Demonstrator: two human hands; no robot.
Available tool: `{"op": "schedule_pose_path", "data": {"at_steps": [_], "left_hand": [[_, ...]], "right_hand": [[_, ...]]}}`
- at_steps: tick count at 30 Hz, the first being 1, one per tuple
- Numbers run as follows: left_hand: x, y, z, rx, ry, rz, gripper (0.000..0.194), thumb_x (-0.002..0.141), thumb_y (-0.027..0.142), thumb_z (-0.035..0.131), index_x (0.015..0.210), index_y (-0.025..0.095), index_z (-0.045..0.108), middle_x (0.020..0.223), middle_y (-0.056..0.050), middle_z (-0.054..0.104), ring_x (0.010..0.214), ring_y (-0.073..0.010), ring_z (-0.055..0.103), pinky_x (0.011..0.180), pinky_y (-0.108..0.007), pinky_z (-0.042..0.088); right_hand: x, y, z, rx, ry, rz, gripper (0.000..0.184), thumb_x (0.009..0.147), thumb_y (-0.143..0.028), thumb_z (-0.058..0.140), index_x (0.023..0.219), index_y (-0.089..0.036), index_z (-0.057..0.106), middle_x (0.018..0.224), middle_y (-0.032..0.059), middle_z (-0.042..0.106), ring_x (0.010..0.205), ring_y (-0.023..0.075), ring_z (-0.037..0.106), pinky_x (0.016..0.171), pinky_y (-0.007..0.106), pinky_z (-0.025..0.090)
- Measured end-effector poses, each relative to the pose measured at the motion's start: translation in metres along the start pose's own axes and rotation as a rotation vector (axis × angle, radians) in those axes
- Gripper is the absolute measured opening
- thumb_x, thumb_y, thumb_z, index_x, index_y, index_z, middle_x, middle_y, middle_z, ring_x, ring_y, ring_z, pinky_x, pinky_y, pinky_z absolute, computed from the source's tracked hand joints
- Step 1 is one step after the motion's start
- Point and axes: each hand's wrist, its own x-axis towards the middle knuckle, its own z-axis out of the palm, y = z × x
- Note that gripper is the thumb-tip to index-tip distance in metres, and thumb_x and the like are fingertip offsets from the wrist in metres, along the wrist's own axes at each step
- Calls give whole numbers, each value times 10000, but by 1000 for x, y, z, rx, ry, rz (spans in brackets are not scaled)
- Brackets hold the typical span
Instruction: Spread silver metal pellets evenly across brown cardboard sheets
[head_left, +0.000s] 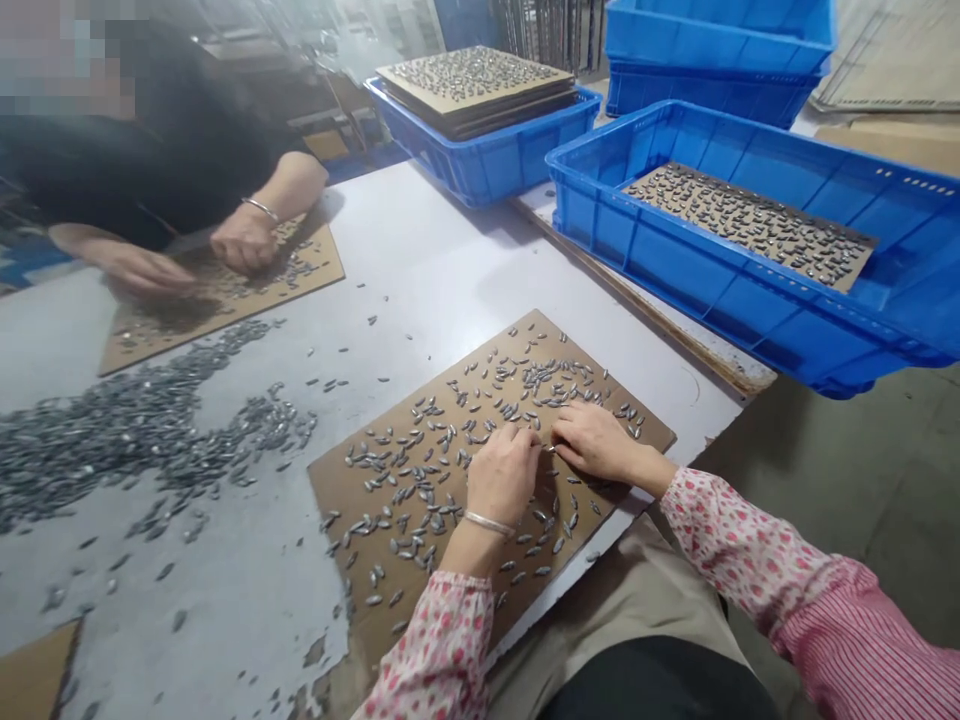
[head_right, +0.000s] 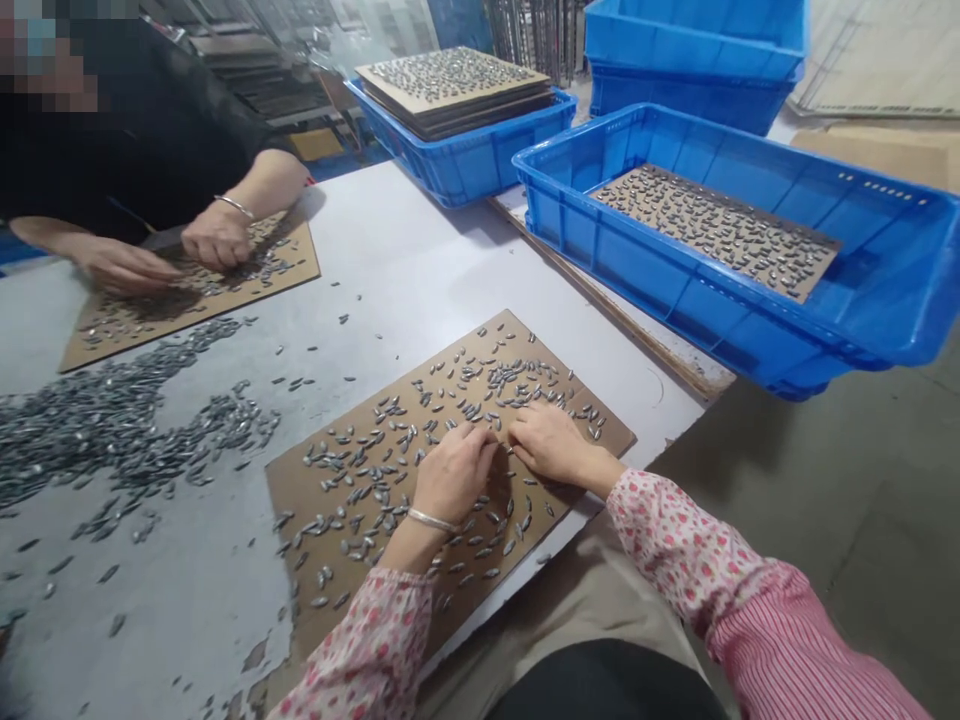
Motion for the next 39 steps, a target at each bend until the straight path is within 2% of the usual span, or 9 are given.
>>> {"op": "schedule_pose_path", "data": {"at_steps": [5,8,10,18,23,26,30,35,39], "left_hand": [[-12,15,-20,-16,-210,145,263,930,279,396,887,222,649,933,-51,610,926,-181,562,765,-281,448],[-13,23,-21,32,-315,193,253,910,233,412,904,204,664,964,-68,623,972,-210,558,792,-314,452],[-12,24,-17,59,-331,187,258,903,220,410,913,199,667,972,-77,627,974,-221,559,783,-323,453],[-10,17,-7,-13,-172,65,178,893,286,480,877,220,643,932,-51,628,921,-193,574,748,-288,439],[2,21,-6,-46,-64,-34,202,897,339,485,907,218,646,937,-55,630,893,-185,581,721,-276,430],[10,25,-1,-26,-61,-26,212,907,331,464,915,221,646,942,-52,621,889,-183,583,710,-273,425],[14,25,8,25,-55,29,233,920,315,430,896,226,644,915,-47,603,889,-181,574,687,-268,417],[10,21,9,86,-84,119,257,925,323,420,890,210,648,923,-63,604,900,-193,562,719,-287,423],[4,20,5,93,-89,139,263,925,320,421,876,205,653,915,-70,609,896,-203,564,738,-299,421]], "right_hand": [[-5,-3,-9,34,56,48,137,895,-220,503,840,-161,614,881,69,592,863,191,479,734,307,344],[-13,-1,-16,57,49,57,130,890,-219,518,837,-160,621,881,69,595,856,187,481,736,302,342],[-19,0,-19,67,34,40,130,891,-226,523,840,-163,624,882,66,595,841,181,480,728,298,337],[-32,5,-18,34,-106,9,117,874,-262,560,825,-185,633,882,52,604,838,178,498,698,294,320],[-31,15,-18,58,-12,87,150,904,-279,535,852,-186,641,884,48,595,846,172,497,730,293,335],[-27,14,-14,31,9,89,146,895,-302,556,867,-185,639,911,55,591,885,183,487,742,295,333],[-24,6,-15,-41,-54,74,170,908,-275,518,840,-172,635,907,72,598,871,190,481,701,300,313],[-29,3,-27,-28,-122,59,126,884,-251,552,830,-177,639,908,66,612,856,185,491,677,299,304],[-39,8,-37,15,-82,102,135,894,-237,540,856,-178,655,879,63,606,846,181,491,697,299,314]]}}
